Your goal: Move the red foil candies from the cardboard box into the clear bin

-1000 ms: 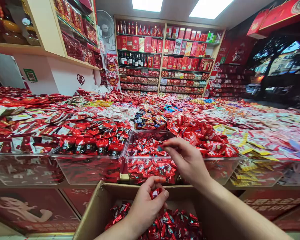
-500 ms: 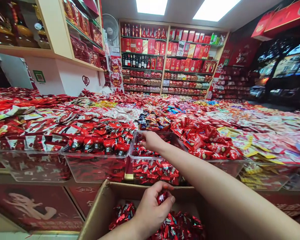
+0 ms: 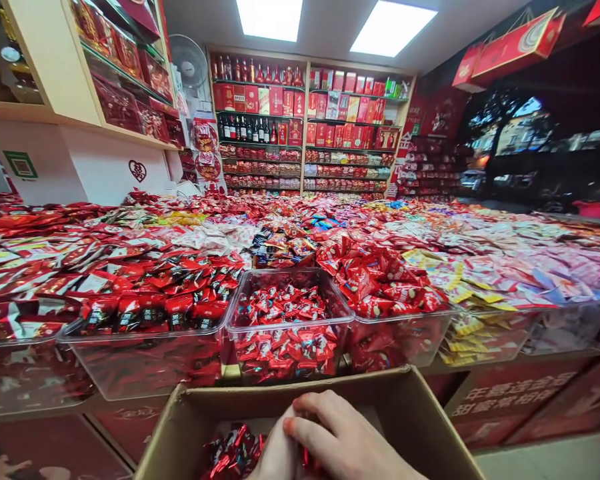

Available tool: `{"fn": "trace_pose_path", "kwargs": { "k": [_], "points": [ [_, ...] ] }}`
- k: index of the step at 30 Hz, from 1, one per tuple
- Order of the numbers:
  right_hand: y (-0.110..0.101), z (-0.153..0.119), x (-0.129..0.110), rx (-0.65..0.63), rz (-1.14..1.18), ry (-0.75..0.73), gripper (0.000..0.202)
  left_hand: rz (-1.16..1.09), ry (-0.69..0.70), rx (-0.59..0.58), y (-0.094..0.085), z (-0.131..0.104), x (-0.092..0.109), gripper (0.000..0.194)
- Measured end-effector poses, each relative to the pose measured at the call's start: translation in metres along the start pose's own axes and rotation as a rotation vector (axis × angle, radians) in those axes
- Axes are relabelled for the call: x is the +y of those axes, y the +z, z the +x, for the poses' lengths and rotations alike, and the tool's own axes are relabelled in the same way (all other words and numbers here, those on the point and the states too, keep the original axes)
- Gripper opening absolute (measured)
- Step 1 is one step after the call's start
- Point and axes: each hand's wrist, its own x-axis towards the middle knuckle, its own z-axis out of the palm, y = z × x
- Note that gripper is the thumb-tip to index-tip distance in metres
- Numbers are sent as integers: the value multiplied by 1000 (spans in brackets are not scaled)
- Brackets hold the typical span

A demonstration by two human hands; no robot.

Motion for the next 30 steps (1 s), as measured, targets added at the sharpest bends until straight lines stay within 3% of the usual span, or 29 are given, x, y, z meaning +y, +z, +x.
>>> {"fn": "trace_pose_path", "kwargs": {
  "k": [4,9,16,22,26,30],
  "points": [
    [-3,-3,10,-3,113,71,47,-69,-102,7,12,-2,8,37],
    [-7,-3,12,86,290,87,30,-173,-210,-81,16,-8,20,33],
    [-4,-4,11,161,417,181,28,-278,-258,-207,12,-8,16,32],
    [-1,-6,5,300,546,384,34,-351,-250,-310,18,-17,24,33],
    [-1,-6,2,373,774,496,29,-277,-193,-252,22,-21,27,34],
    [-5,-2,4,424,886,572,15,-60,-143,-60,22,-22,24,29]
  ]
}}
